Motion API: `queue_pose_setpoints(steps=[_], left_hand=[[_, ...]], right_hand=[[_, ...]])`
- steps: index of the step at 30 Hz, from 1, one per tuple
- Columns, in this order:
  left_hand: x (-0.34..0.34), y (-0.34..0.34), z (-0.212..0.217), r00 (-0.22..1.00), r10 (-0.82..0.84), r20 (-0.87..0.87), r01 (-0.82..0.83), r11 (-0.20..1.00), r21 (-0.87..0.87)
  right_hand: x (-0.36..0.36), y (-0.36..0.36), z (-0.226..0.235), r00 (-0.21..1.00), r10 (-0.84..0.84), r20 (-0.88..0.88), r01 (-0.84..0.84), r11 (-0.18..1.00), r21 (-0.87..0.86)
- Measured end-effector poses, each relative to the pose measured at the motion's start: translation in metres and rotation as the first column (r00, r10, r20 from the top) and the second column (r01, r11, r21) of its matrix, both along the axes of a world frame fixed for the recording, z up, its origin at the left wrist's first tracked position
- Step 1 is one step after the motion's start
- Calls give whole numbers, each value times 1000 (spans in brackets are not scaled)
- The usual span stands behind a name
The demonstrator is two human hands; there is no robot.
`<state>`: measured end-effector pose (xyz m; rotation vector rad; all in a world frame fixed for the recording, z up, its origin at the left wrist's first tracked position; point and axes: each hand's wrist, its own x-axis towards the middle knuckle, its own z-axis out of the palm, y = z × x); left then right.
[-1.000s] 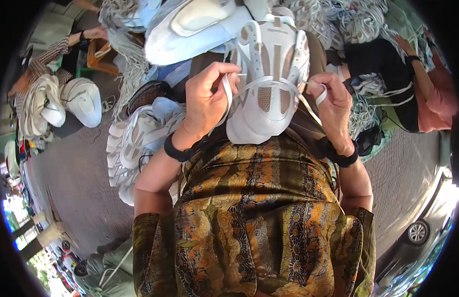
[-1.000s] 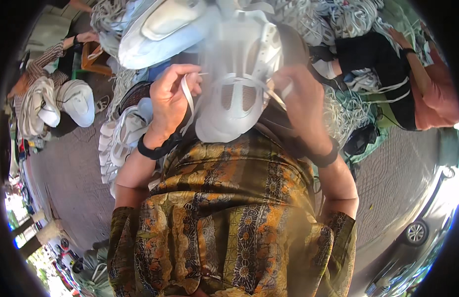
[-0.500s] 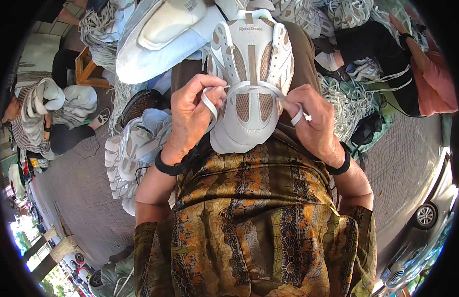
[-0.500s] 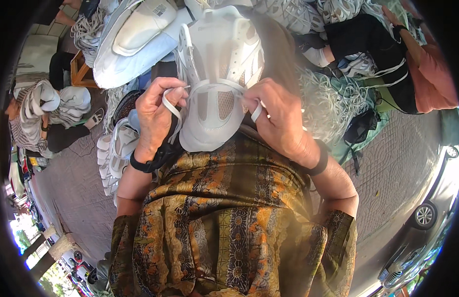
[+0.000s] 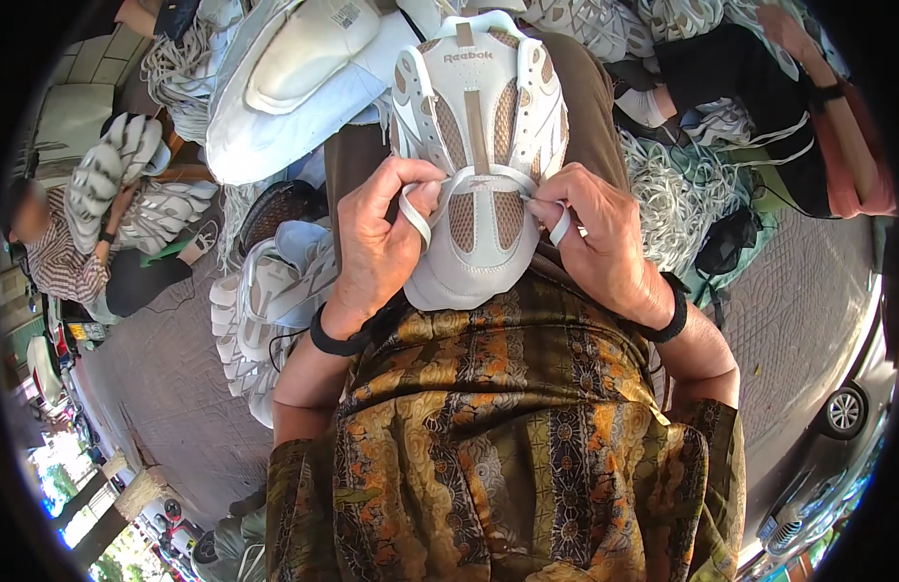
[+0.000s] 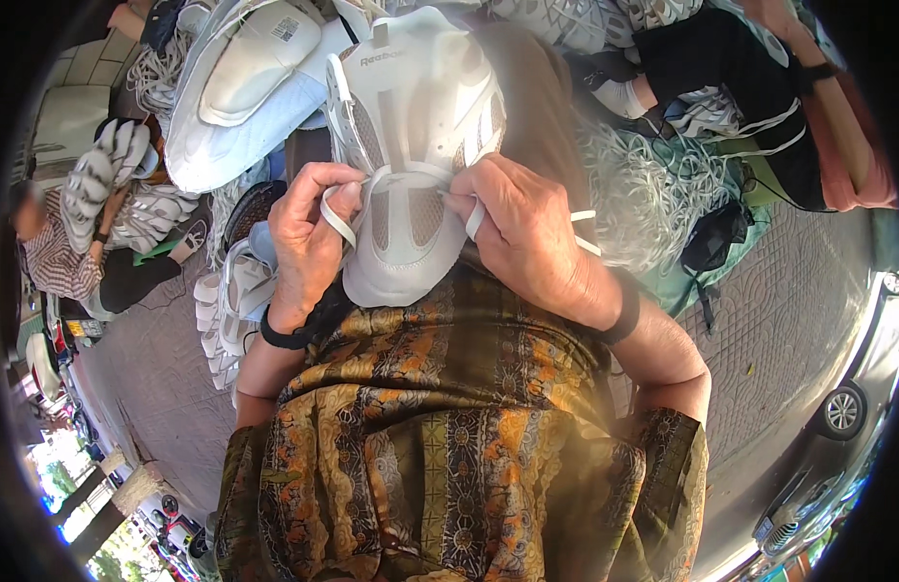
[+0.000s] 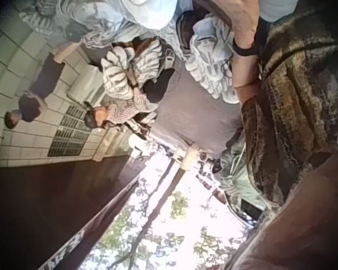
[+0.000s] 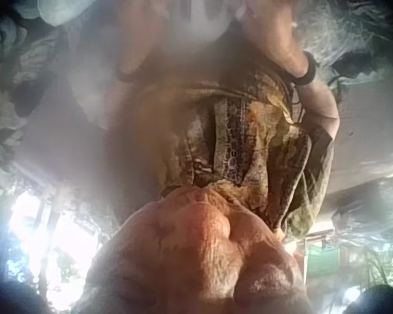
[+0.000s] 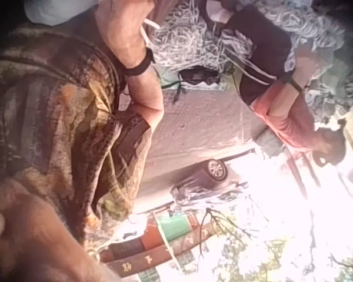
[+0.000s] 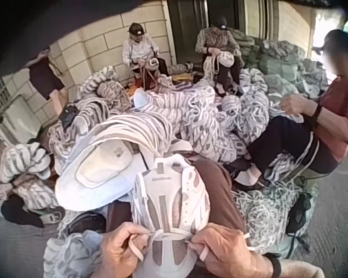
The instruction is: The person threads a long white shoelace through the eyelets of a white Reebok sneaker held in their lap. They repeatedly pull the lace through the eyelets, adjust the tension, and tie the laces into a knot. The person works on a single shoe while surrounded by piles of similar shoes and laces.
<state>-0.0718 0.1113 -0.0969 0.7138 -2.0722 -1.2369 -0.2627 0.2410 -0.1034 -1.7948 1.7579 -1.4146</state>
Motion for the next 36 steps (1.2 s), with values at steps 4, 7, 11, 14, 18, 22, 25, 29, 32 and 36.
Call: queue_pose_setpoints(steps=[4,7,11,14,18,22,25,29,32,36], left_hand=[[-1,-1,-1,1000,-1,-26,3,999,47],[-1,0,0,1000,10,-10,-9,997,78],[0,0,-3,1000,26,-16,-25,996,83],[-1,2,-3,999,38,-11,-37,996,77],[-2,3,1,999,46,24,-47,997,60],[-2,4,2,999,46,13,-47,997,61],[-2,4,1,999,43,8,-44,997,61],[0,4,1,1000,30,-3,-30,996,88],[1,3,-1,999,37,-16,-35,995,95],[3,1,-5,999,40,-19,-38,995,94]], right_hand=[[-5,-2,3,976,-109,187,110,994,7],[-10,-11,-1,980,-114,164,104,992,66],[3,-3,0,986,11,168,-26,996,84],[5,4,3,978,12,206,-39,991,129],[-6,-1,-3,973,-78,215,52,991,126],[-6,-8,0,981,-72,179,56,994,92],[-4,-11,0,994,-58,96,52,996,69],[-1,-12,2,999,-46,-14,47,996,76],[-1,-15,8,984,-39,-174,55,995,87],[5,-19,31,888,-13,-460,88,986,142]])
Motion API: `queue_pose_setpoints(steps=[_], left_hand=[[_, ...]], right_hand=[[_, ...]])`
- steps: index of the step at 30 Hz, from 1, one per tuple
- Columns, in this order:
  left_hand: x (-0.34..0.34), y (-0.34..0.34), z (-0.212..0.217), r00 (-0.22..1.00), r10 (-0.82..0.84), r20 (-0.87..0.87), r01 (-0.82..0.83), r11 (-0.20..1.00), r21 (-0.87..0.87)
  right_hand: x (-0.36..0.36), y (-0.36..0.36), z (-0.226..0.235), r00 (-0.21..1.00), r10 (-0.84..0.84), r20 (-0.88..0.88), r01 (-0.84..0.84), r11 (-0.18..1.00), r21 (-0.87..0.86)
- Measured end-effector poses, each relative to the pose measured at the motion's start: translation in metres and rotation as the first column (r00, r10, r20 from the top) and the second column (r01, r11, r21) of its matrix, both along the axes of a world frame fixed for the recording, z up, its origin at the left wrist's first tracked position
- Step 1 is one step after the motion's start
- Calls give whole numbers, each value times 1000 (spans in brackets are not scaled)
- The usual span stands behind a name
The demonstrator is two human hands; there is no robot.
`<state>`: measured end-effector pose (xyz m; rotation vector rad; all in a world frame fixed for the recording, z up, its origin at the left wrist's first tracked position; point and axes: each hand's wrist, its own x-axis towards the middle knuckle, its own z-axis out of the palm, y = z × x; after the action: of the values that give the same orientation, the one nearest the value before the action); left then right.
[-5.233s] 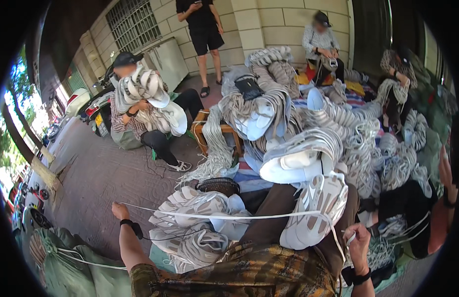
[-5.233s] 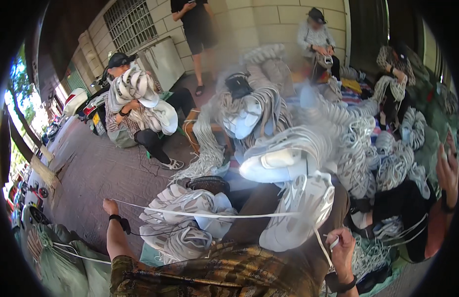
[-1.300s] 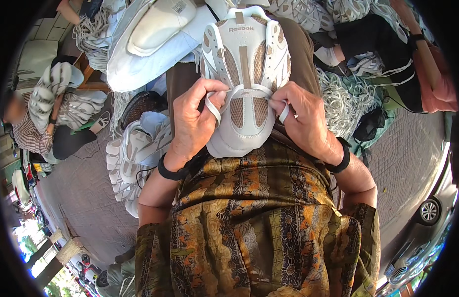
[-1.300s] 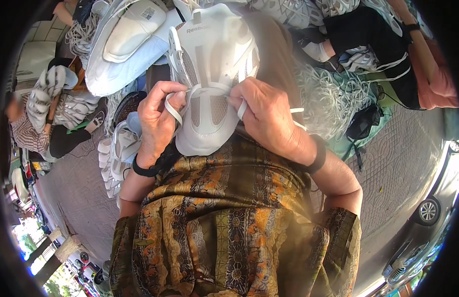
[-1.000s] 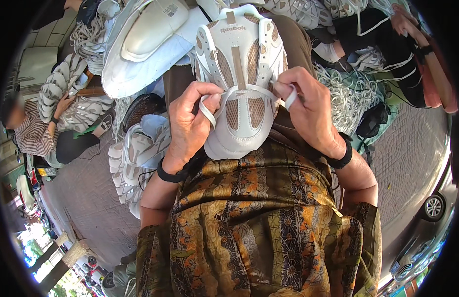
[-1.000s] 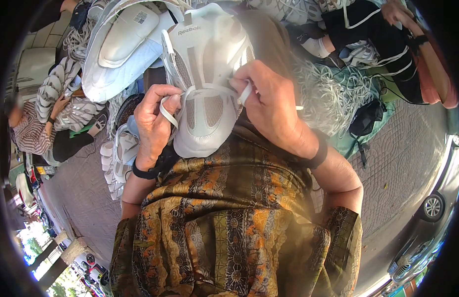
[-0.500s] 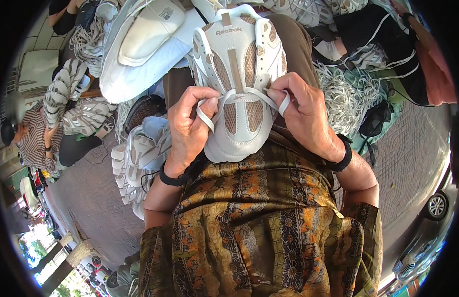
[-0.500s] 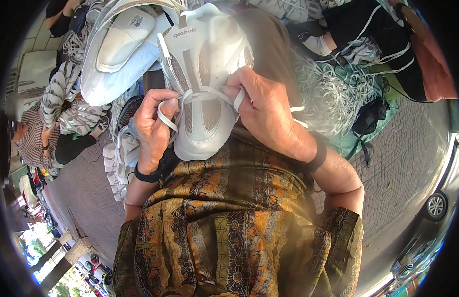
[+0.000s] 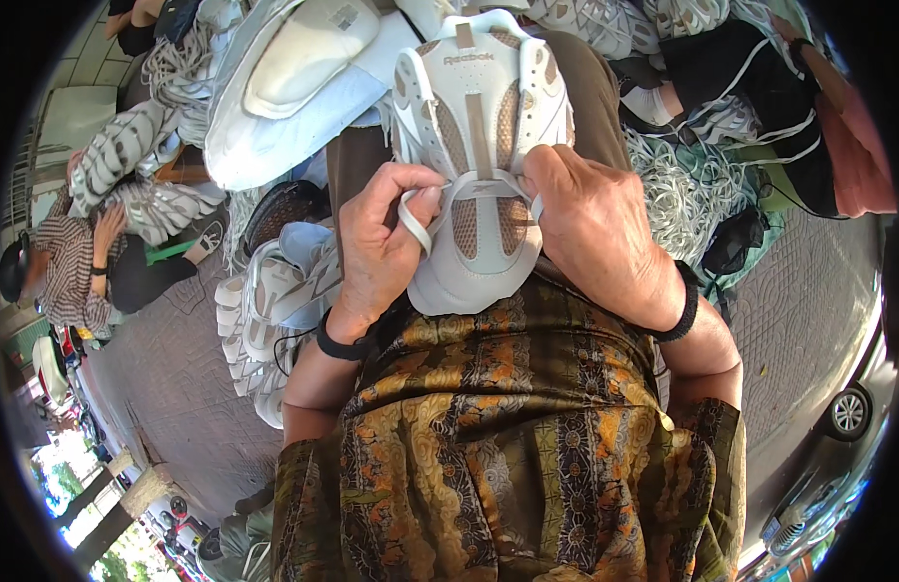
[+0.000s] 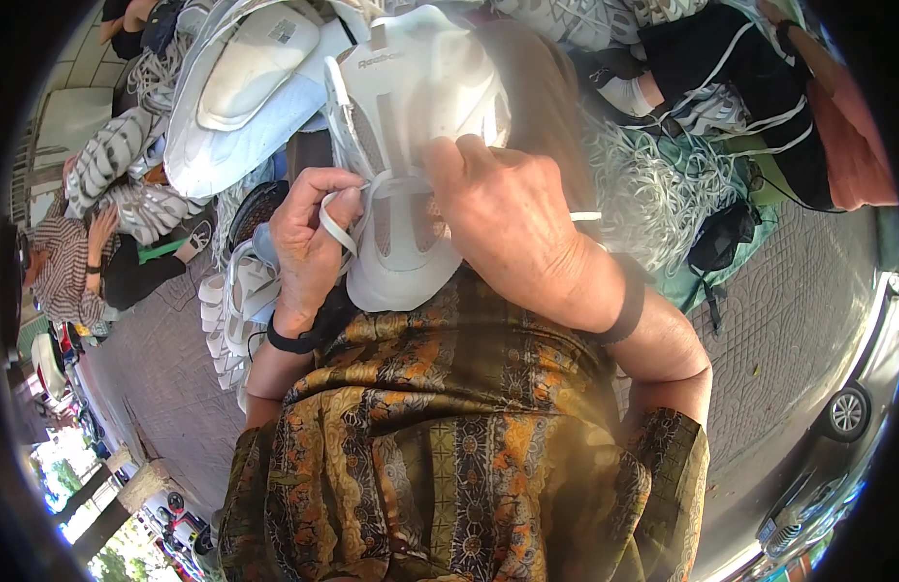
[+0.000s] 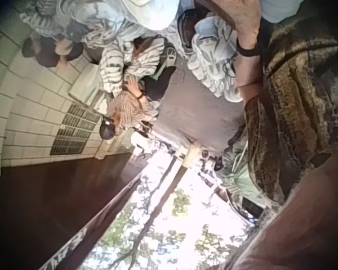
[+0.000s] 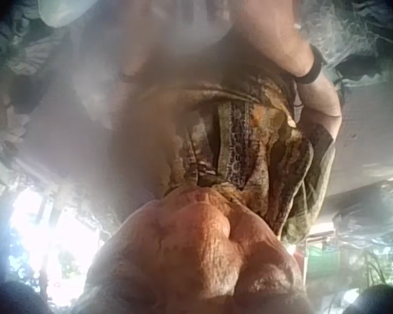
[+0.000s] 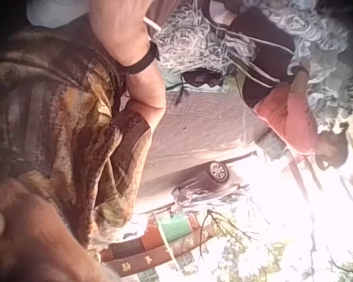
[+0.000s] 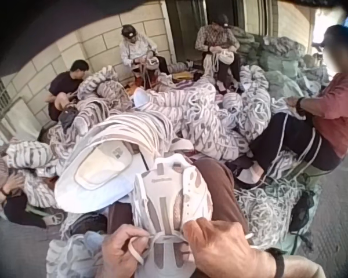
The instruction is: The person threads a long white shoelace through the eyelets of a white Reebok sneaker held in their lap. They repeatedly pull the lace through the eyelets, adjust the tension, and tie the laces into a knot. The person works on a single shoe while surrounded by piles of similar shoes and laces.
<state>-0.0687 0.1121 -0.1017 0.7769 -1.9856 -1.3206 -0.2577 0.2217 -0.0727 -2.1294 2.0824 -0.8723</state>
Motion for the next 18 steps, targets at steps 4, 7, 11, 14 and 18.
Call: queue_pose_setpoints(steps=[4,7,11,14,18], left_hand=[[0,-1,0,1000,4,-6,-4,1000,-30],[2,1,-1,995,70,-73,-68,997,29],[5,1,0,998,46,-50,-48,997,-53],[0,-1,3,1000,18,-17,-22,974,-224],[-3,-5,9,1000,-15,12,19,943,-332]], right_hand=[[3,-9,13,969,58,-240,-39,996,81],[0,-15,9,985,78,-154,-71,996,47],[2,-14,11,997,23,76,-32,993,115],[-3,-13,0,957,13,290,-27,999,44],[1,-6,0,869,-57,491,17,996,84]])
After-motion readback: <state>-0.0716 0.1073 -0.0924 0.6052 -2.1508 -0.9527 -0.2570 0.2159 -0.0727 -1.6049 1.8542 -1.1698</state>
